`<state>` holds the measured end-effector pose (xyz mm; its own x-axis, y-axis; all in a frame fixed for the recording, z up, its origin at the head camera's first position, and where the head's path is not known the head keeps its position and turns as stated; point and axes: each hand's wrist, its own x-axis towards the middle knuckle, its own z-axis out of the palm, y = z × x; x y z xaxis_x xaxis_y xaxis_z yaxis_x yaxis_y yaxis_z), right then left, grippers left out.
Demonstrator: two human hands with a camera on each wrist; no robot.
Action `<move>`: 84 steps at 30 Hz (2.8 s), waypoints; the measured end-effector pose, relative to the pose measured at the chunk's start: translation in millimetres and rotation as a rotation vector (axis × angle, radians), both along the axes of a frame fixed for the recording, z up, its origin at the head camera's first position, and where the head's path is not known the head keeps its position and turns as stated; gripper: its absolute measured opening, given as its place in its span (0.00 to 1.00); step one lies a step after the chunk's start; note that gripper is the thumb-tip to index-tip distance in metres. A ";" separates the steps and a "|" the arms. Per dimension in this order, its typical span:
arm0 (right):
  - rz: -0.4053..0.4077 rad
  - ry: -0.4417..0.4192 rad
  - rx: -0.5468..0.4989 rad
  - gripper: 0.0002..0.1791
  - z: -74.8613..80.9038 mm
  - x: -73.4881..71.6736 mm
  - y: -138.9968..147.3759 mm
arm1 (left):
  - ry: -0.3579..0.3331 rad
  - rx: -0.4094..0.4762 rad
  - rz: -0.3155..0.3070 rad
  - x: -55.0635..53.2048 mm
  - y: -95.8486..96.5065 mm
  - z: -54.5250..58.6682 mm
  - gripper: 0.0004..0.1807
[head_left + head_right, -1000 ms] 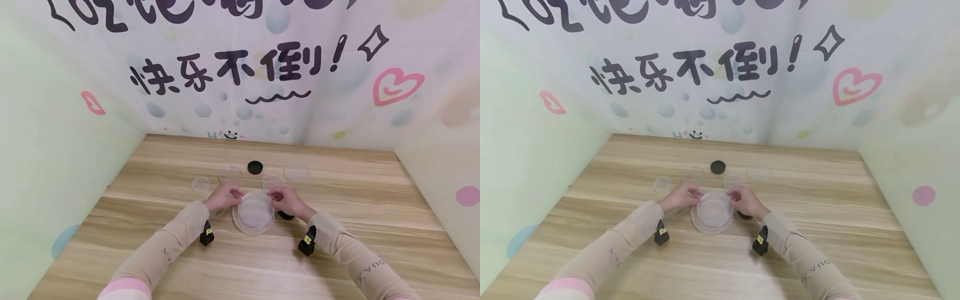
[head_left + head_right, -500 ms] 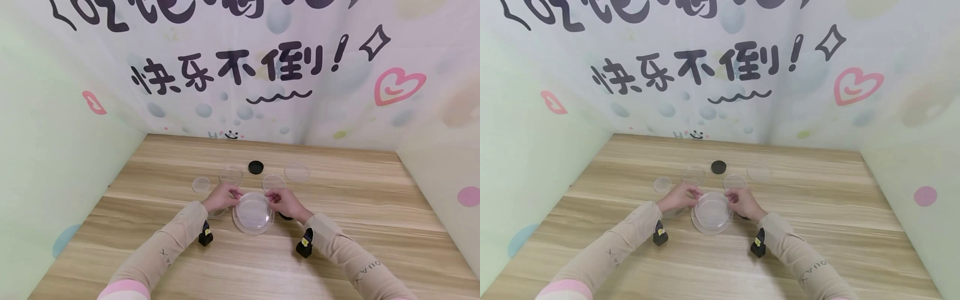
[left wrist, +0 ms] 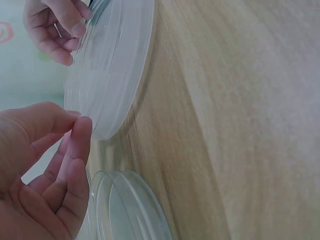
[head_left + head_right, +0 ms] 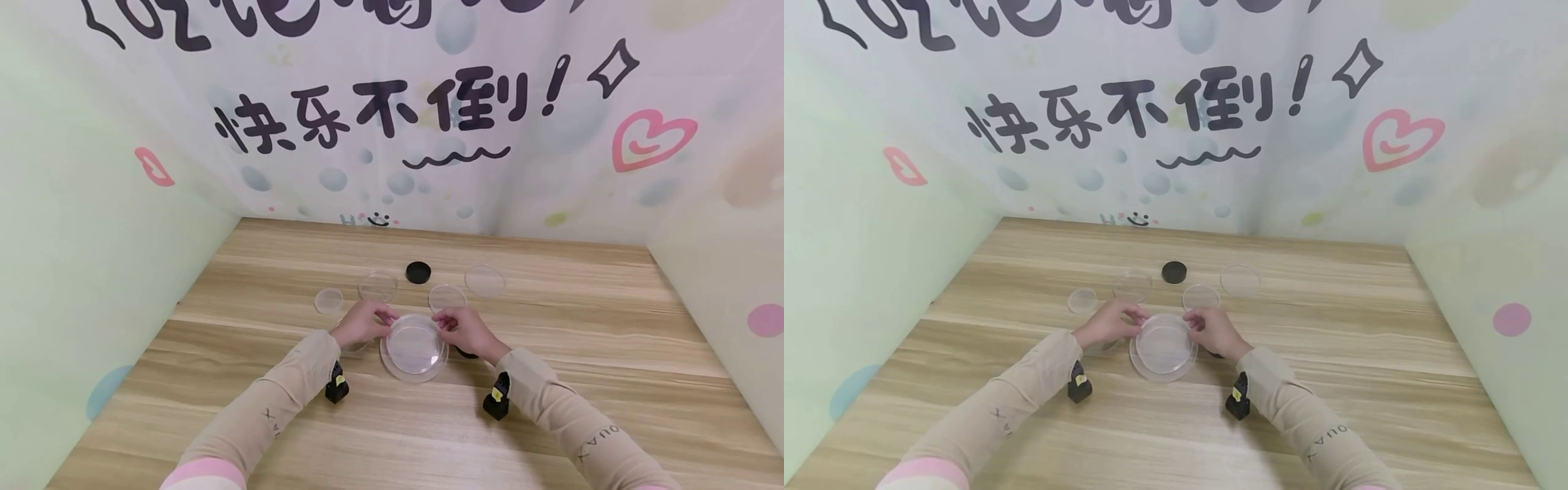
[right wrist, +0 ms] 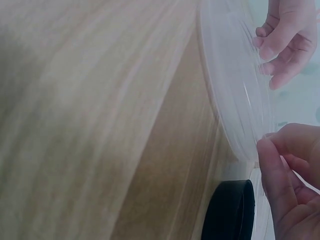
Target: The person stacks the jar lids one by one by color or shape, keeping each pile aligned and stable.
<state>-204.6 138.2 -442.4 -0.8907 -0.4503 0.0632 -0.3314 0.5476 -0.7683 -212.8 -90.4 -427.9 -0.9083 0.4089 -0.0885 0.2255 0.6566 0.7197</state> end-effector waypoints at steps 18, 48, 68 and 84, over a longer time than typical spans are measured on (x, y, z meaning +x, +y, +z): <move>-0.008 0.026 0.015 0.11 -3.4 -2.0 -0.6 | -0.004 -0.005 0.019 1.0 1.2 0.3 0.15; -0.020 0.047 0.039 0.09 4.3 -0.7 1.7 | -0.071 0.099 0.045 -1.3 -2.6 4.4 0.14; -0.033 -0.024 -0.019 0.11 29.2 -25.9 -10.9 | -0.037 0.249 0.111 -19.4 -28.2 20.1 0.15; -0.105 -0.076 -0.046 0.13 36.7 -63.9 -55.9 | 0.098 0.315 0.351 -45.7 -40.0 13.6 0.14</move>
<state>-268.5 82.3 -405.8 -0.9357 -0.3525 0.0121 -0.2140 0.5401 -0.8139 -258.5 -130.4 -414.3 -0.9941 0.0692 0.0839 0.1064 0.4584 0.8824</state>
